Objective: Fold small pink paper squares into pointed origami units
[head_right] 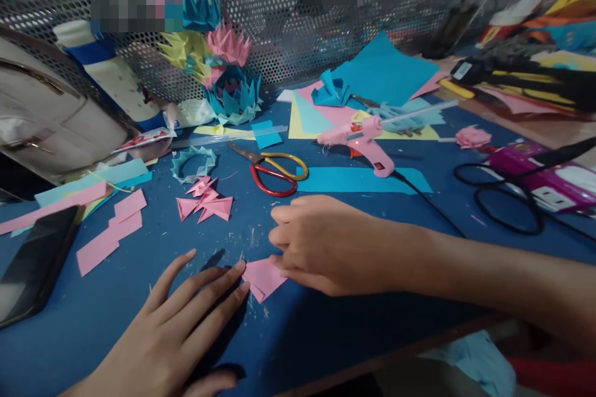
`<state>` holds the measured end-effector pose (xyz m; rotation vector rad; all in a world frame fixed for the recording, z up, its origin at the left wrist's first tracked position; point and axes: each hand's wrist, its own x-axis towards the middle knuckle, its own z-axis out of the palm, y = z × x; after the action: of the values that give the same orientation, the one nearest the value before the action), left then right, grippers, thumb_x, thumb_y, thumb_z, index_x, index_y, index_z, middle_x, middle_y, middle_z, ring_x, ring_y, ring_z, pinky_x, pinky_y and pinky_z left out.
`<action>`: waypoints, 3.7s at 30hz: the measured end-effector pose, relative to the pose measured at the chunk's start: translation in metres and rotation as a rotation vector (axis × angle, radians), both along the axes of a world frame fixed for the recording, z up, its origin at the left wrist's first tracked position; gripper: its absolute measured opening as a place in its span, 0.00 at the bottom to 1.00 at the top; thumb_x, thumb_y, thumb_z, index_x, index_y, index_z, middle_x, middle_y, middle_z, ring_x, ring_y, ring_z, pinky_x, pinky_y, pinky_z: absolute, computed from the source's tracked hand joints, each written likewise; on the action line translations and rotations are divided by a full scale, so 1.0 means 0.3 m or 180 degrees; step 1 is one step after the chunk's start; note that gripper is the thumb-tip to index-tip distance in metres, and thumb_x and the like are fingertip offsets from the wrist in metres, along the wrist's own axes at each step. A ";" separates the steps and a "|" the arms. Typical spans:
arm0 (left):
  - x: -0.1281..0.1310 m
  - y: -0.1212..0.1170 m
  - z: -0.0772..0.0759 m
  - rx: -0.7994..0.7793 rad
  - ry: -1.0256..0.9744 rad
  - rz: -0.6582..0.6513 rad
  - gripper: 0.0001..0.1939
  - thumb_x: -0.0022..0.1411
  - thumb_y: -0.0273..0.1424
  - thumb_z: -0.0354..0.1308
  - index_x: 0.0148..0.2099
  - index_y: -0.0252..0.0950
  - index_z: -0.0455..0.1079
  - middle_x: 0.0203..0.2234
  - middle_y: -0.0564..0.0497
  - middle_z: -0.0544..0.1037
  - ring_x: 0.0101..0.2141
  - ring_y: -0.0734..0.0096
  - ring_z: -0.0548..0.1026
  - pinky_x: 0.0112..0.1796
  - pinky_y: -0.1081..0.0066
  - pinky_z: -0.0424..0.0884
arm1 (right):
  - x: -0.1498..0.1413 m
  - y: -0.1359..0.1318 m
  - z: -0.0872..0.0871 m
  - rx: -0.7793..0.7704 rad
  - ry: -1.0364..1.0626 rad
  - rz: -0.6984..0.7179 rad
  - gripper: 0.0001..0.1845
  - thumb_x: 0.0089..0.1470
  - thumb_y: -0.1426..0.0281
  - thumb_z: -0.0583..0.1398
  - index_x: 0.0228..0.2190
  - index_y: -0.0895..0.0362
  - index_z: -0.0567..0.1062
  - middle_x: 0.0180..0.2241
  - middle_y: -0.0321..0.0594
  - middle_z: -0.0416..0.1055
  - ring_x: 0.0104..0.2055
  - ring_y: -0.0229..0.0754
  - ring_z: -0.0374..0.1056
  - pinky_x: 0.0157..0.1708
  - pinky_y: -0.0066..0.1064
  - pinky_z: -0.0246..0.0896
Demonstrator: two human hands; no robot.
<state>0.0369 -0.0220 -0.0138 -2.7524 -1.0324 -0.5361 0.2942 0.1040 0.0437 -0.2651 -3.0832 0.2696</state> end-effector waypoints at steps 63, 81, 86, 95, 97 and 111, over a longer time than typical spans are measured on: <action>-0.002 0.027 0.020 -0.0252 -0.0076 -0.0013 0.35 0.74 0.53 0.44 0.62 0.27 0.69 0.58 0.44 0.75 0.56 0.55 0.70 0.68 0.49 0.40 | -0.070 -0.046 -0.121 0.0876 0.0869 -0.0136 0.14 0.66 0.77 0.53 0.29 0.57 0.71 0.32 0.37 0.70 0.33 0.41 0.56 0.29 0.35 0.41; -0.002 0.032 0.049 0.0040 0.0249 -0.0228 0.40 0.72 0.56 0.42 0.63 0.24 0.67 0.57 0.40 0.75 0.57 0.55 0.71 0.69 0.49 0.36 | -0.003 0.028 0.014 0.0297 -0.0197 0.0270 0.16 0.64 0.68 0.60 0.24 0.55 0.73 0.24 0.38 0.67 0.32 0.44 0.55 0.30 0.39 0.40; 0.018 0.040 0.055 0.0059 0.0107 -0.0101 0.25 0.76 0.45 0.48 0.58 0.30 0.73 0.50 0.44 0.80 0.52 0.60 0.75 0.69 0.51 0.39 | -0.006 0.042 -0.013 0.0096 0.0048 0.0330 0.16 0.64 0.70 0.59 0.24 0.56 0.74 0.24 0.37 0.68 0.33 0.42 0.58 0.31 0.36 0.45; 0.062 0.091 0.087 -0.0118 -0.0354 -0.0101 0.13 0.75 0.25 0.50 0.43 0.34 0.77 0.40 0.48 0.80 0.40 0.67 0.75 0.55 0.56 0.65 | -0.036 0.048 -0.113 -0.0321 0.0741 0.0107 0.10 0.65 0.64 0.58 0.34 0.57 0.72 0.32 0.38 0.72 0.34 0.40 0.61 0.33 0.31 0.50; 0.066 0.092 0.086 -0.0119 -0.0377 -0.0219 0.13 0.76 0.25 0.50 0.44 0.34 0.76 0.40 0.49 0.80 0.38 0.68 0.75 0.52 0.59 0.66 | -0.041 0.035 -0.111 -0.0421 0.0751 -0.0056 0.07 0.64 0.68 0.57 0.33 0.57 0.71 0.31 0.37 0.71 0.34 0.39 0.61 0.33 0.31 0.49; 0.074 0.133 0.078 -0.0427 -0.0518 -0.0442 0.17 0.79 0.27 0.42 0.46 0.36 0.73 0.36 0.51 0.80 0.36 0.70 0.73 0.46 0.63 0.63 | -0.047 0.012 -0.096 -0.1034 0.0624 -0.0464 0.04 0.54 0.76 0.60 0.30 0.57 0.70 0.26 0.32 0.66 0.31 0.35 0.60 0.30 0.28 0.45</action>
<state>0.0591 0.0180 0.0097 -2.9562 -0.9465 -0.7481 0.2800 0.1076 0.0151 -0.4414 -2.7980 0.7425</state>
